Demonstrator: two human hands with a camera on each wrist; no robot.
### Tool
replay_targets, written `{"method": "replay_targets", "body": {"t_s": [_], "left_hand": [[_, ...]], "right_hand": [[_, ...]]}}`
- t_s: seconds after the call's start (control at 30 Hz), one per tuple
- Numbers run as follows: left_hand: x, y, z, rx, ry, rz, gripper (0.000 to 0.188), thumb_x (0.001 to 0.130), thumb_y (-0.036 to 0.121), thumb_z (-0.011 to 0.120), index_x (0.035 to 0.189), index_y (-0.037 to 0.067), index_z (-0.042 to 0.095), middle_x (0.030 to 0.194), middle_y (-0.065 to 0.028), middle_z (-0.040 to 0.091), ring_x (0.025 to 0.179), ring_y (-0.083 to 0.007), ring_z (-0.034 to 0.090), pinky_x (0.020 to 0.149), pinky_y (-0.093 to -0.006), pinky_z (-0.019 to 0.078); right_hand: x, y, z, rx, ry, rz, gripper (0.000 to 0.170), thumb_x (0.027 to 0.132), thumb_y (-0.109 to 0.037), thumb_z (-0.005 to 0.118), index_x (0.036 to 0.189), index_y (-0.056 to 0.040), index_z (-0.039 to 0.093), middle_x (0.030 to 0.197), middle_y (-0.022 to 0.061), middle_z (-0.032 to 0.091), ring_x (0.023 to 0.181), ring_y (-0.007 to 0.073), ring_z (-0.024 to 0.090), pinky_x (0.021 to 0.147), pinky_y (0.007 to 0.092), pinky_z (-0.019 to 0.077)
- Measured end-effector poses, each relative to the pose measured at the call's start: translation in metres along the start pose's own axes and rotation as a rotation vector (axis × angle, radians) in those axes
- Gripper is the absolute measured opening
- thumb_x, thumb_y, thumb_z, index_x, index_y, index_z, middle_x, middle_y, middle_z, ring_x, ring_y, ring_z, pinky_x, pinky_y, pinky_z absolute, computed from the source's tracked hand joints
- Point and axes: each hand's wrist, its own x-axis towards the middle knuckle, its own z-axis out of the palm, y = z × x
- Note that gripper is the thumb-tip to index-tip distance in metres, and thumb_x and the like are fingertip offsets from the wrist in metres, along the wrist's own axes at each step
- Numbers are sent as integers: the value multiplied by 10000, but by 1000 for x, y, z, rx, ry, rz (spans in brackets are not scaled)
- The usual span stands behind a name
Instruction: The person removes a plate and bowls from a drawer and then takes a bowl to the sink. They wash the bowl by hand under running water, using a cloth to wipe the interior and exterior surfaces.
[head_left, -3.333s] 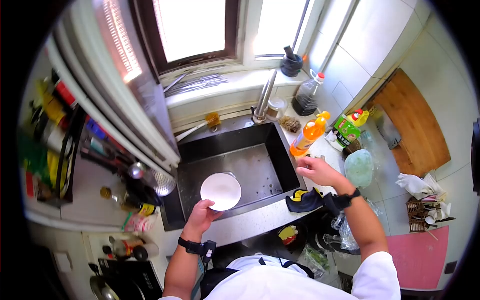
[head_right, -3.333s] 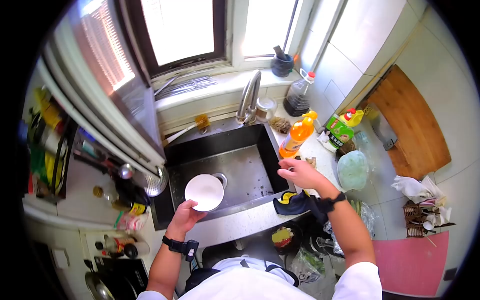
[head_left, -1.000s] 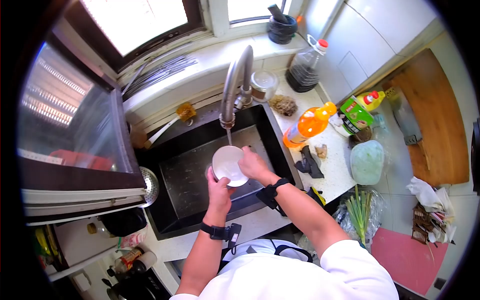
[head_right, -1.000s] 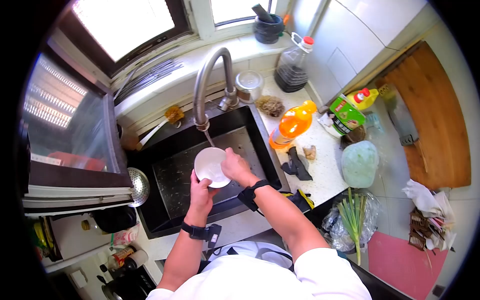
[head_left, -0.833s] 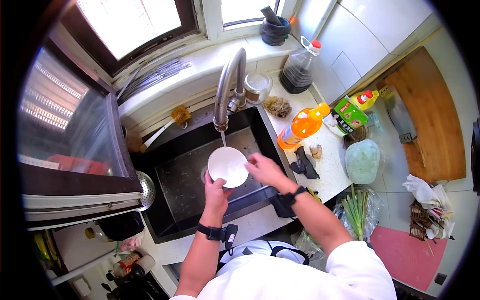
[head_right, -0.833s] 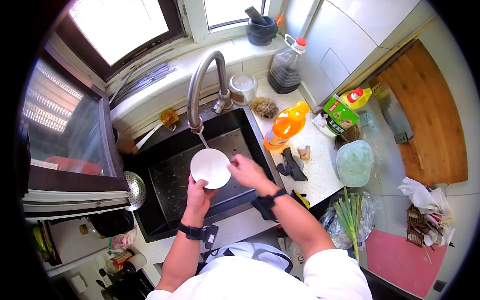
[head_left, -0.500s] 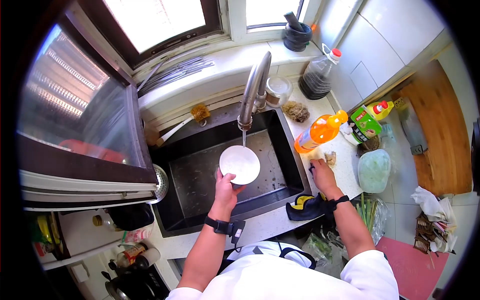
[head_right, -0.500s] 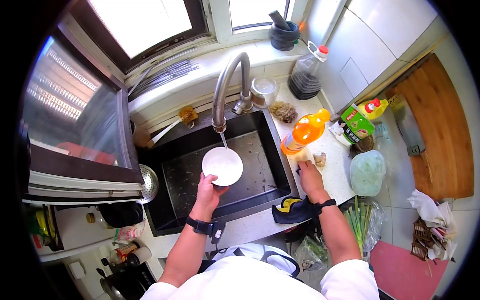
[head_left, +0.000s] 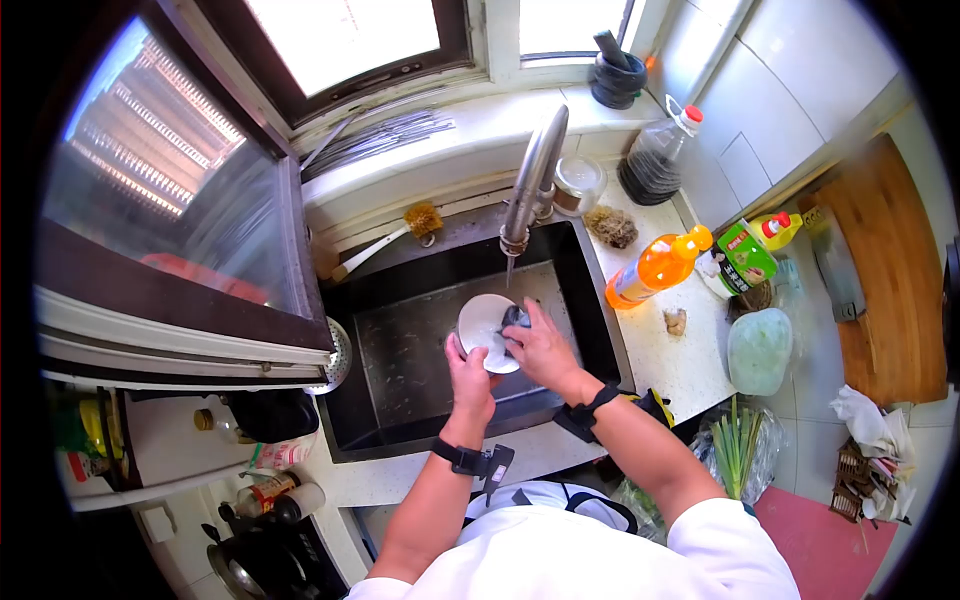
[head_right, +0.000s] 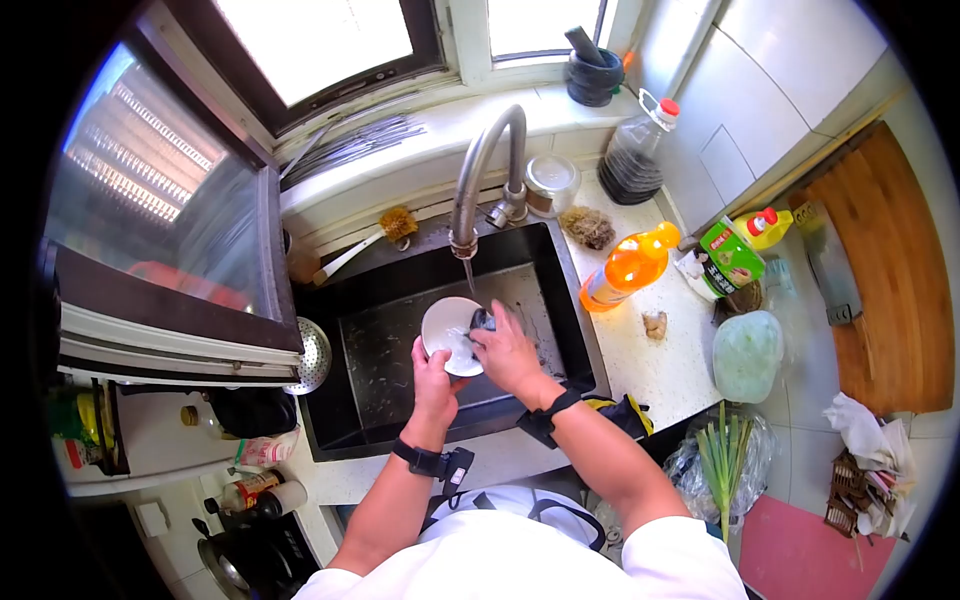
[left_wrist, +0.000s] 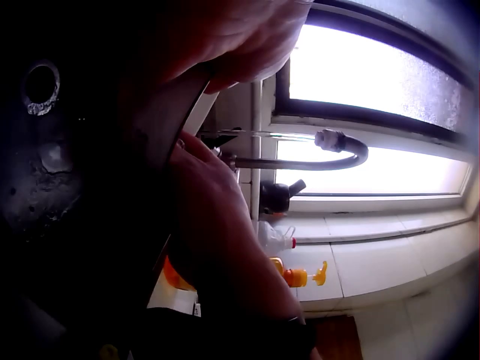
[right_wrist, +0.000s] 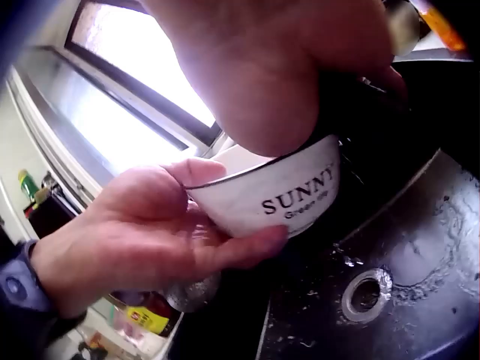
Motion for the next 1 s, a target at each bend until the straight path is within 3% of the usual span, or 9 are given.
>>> {"method": "replay_targets", "body": {"t_s": [0.1, 0.13, 0.27, 0.37, 0.5, 0.67, 0.77, 0.87, 1.0], "left_hand": [[9, -2, -6, -11, 32, 78, 607, 825, 71, 510, 1377, 148, 270, 1252, -115, 441, 1062, -250, 534, 722, -417, 557], [10, 2, -6, -3, 11, 69, 604, 801, 21, 481, 1362, 130, 288, 1247, -126, 436, 1070, -261, 531, 737, -416, 567], [6, 19, 0, 307, -49, 27, 619, 727, -58, 415, 1312, 130, 339, 1216, -109, 466, 1052, -268, 551, 659, -423, 575], [6, 42, -5, 418, -120, -177, 610, 719, -69, 411, 1292, 134, 361, 1179, -101, 499, 993, -273, 587, 612, -426, 572], [18, 25, -7, 271, -40, -76, 682, 682, -88, 384, 1323, 141, 345, 1173, -133, 522, 978, -316, 606, 588, -461, 574], [39, -18, -18, 122, 92, -34, 642, 728, -98, 393, 1338, 99, 352, 1188, -135, 523, 1004, -293, 592, 661, -447, 565], [40, -29, -24, 90, 104, -13, 665, 753, -89, 421, 1385, 77, 303, 1237, -136, 508, 1051, -290, 569, 737, -412, 550], [33, -25, -23, 155, 99, -24, 670, 762, -81, 424, 1392, 94, 278, 1253, -132, 496, 1052, -291, 568, 695, -430, 555], [15, -4, -12, 176, 108, -97, 659, 773, -65, 424, 1383, 127, 263, 1256, -129, 486, 1024, -289, 580, 597, -432, 556]], "right_hand": [[7, 10, 6, 154, -507, 211, 181, 794, -178, 636, 961, -163, 703, 1257, 180, 523, 971, 385, 602, 841, 454, 492], [14, 9, 4, 190, -532, 273, 187, 779, -173, 631, 953, -162, 697, 1217, 230, 519, 852, 393, 633, 782, 456, 516], [40, 3, -10, -208, -380, -165, 133, 768, -142, 598, 875, -132, 675, 1002, 188, 542, 794, 338, 648, 666, 427, 545], [53, 9, -9, -359, -333, -483, 188, 795, -149, 599, 974, -173, 653, 1045, 170, 529, 810, 327, 639, 662, 409, 539], [39, -1, 4, -222, -271, -93, 158, 827, -147, 548, 937, -141, 661, 956, 172, 550, 792, 348, 646, 612, 420, 547], [19, 4, 25, 27, -515, 463, 212, 771, -171, 631, 962, -176, 721, 1019, 176, 622, 949, 354, 617, 859, 438, 490], [12, 9, 23, 24, -573, 380, 218, 756, -105, 636, 961, -120, 707, 1052, 197, 624, 863, 392, 618, 768, 441, 503], [4, 11, 21, -9, -475, 243, 439, 742, -66, 651, 1172, -141, 609, 1220, 216, 529, 859, 410, 618, 773, 450, 507], [11, -3, 7, -93, -362, 163, 738, 737, -65, 674, 1391, -144, 341, 1303, 217, 451, 951, 424, 588, 812, 451, 502]]}}
